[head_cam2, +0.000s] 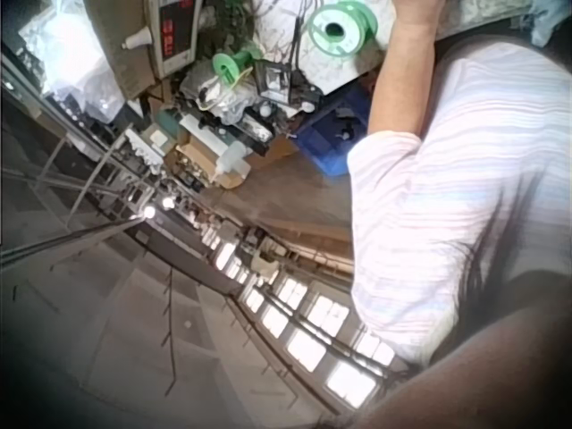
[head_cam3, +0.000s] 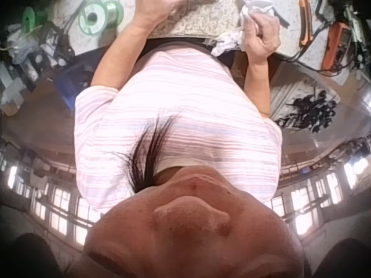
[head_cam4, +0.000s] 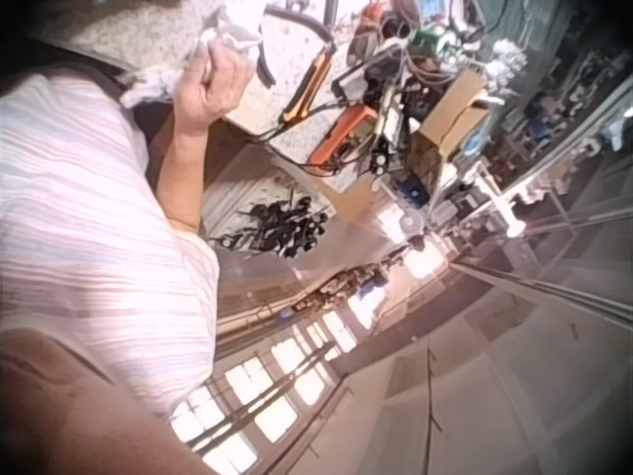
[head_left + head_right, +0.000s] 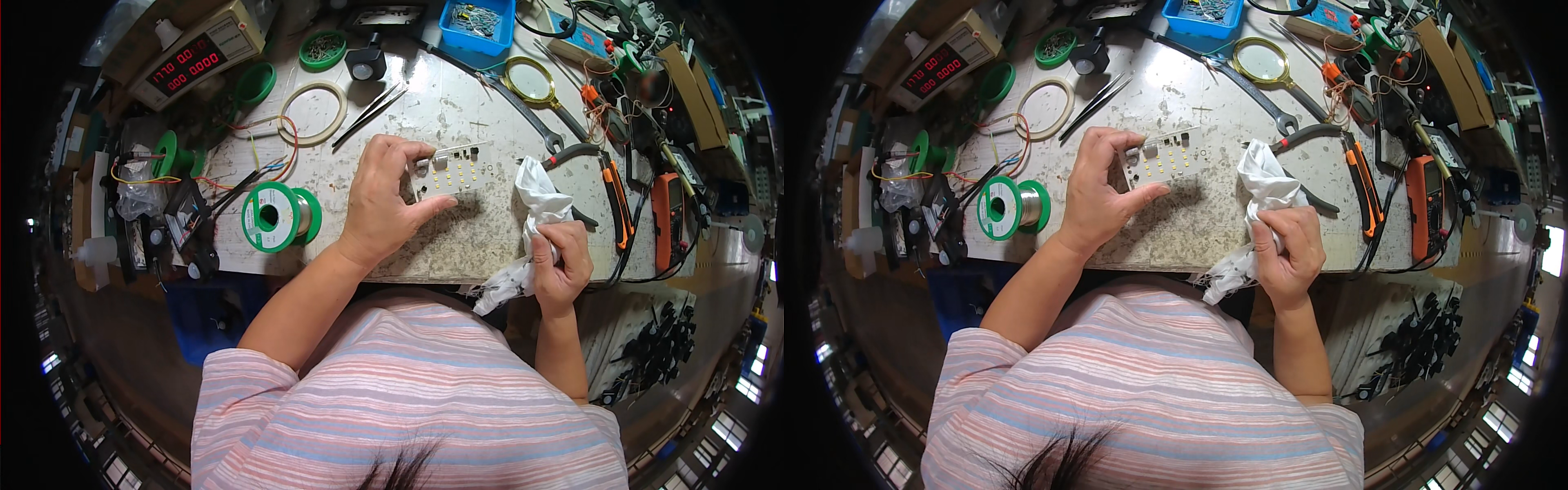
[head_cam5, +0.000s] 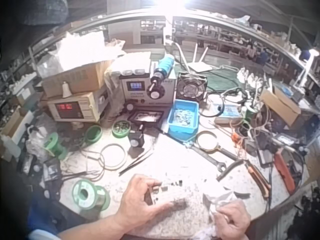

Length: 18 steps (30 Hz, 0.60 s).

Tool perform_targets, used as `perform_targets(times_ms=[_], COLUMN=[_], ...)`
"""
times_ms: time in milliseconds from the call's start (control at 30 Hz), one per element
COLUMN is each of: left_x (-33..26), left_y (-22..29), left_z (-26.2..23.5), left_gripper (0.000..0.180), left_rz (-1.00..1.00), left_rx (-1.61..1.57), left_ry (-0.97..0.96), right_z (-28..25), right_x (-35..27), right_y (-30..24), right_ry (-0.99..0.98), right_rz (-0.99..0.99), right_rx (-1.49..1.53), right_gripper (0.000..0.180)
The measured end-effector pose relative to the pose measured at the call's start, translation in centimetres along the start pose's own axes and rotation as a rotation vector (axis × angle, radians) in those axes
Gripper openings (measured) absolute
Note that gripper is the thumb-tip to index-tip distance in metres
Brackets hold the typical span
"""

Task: The person assembles an LED circuit board into a floodlight casing by soldering solder wire to the board with a soldering iron, then secures the board with an electric screwdriver and pliers.

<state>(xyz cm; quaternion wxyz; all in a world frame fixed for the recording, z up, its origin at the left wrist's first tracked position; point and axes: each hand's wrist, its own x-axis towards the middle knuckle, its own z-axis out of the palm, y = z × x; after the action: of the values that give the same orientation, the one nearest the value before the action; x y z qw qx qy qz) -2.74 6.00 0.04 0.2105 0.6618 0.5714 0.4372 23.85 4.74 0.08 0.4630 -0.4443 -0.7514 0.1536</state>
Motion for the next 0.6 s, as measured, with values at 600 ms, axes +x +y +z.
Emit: perform_targets(times_ms=[600], left_x=[0.06], left_y=[0.04], left_z=[-0.17], left_gripper=[0.061], left_rz=[0.010], left_rx=[-0.003], left_ry=[-0.019], right_z=[0.02], right_x=[-0.05], right_y=[0.02], right_ry=[-0.009], right_rz=[0.002], right_rx=[-0.004], right_gripper=[0.011])
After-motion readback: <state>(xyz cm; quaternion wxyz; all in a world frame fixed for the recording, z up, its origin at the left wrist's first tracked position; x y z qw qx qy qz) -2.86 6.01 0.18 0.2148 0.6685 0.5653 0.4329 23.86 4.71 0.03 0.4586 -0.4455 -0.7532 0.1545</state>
